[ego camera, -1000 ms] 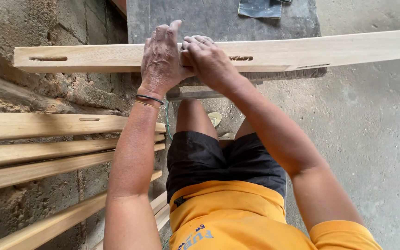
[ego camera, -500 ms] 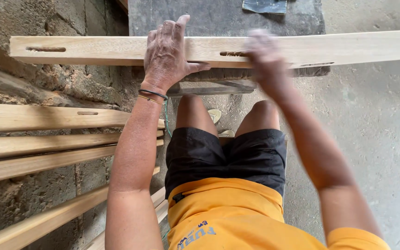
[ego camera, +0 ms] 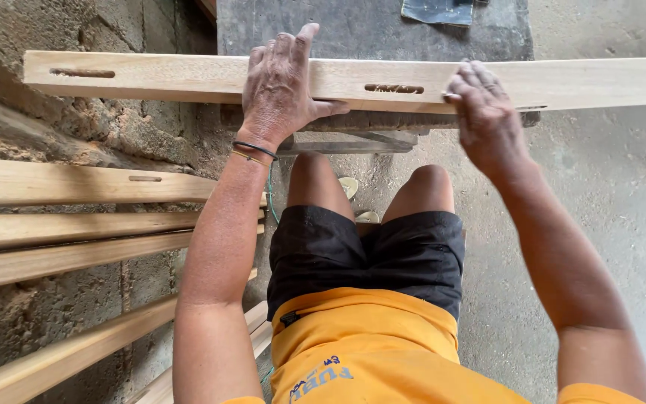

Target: Sanding a wooden furniture component and cleaning out a joint slot using a hand tool

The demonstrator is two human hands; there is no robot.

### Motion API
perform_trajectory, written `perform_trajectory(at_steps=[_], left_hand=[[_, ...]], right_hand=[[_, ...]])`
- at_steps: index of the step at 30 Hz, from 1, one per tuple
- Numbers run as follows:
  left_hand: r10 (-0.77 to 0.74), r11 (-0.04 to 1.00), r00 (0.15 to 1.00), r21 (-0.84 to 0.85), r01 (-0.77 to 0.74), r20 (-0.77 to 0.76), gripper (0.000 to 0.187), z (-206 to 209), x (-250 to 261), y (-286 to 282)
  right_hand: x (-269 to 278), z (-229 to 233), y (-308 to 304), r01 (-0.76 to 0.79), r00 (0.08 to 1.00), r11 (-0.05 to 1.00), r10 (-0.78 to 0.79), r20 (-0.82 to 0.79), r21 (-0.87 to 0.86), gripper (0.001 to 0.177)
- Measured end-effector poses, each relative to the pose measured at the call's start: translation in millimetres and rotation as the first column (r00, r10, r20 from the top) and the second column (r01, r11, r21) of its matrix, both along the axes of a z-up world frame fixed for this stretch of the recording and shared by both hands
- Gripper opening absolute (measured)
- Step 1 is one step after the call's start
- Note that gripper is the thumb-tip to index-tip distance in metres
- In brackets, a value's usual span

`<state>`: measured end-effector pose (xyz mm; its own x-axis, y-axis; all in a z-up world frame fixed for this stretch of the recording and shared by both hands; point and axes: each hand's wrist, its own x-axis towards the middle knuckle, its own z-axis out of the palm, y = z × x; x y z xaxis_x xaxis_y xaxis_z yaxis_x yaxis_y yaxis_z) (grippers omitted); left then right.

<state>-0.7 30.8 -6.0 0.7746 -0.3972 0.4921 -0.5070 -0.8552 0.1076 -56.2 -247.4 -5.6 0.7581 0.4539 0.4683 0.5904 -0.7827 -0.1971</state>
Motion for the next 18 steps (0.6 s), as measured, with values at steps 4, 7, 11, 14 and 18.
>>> perform_trajectory(at_steps=[4, 7, 11, 14, 18], left_hand=[[0.004, 1.0, 1.0, 0.005, -0.004, 0.001, 0.099, 0, -1, -2], [-0.001, 1.0, 1.0, -0.018, 0.001, -0.011, 0.084, -1, 1, -1], [-0.002, 0.998, 0.999, -0.061, -0.001, -0.053, 0.098, 3, -2, 0], [0.011, 0.999, 0.996, -0.031, -0.014, -0.091, 0.103, 5, -3, 0], [0.034, 0.999, 0.999, 0.024, -0.034, -0.016, 0.105, 0, 0, -1]], right_hand=[[18, -9, 74, -0.157, 0.986, 0.986, 0.155, 0.058, 0.047, 0.019], [30, -15, 118, -0.188, 0.981, 0.982, 0.189, 0.043, -0.022, 0.029], [26, -4, 89, -0.238, 0.97, 0.971, 0.238, -0.048, 0.015, 0.028], [13, 5, 21, -0.202, 0.975, 0.97, 0.187, 0.118, 0.136, 0.019], [-1, 8, -14, 0.066, 0.997, 0.998, -0.066, -0.033, -0.003, 0.025]])
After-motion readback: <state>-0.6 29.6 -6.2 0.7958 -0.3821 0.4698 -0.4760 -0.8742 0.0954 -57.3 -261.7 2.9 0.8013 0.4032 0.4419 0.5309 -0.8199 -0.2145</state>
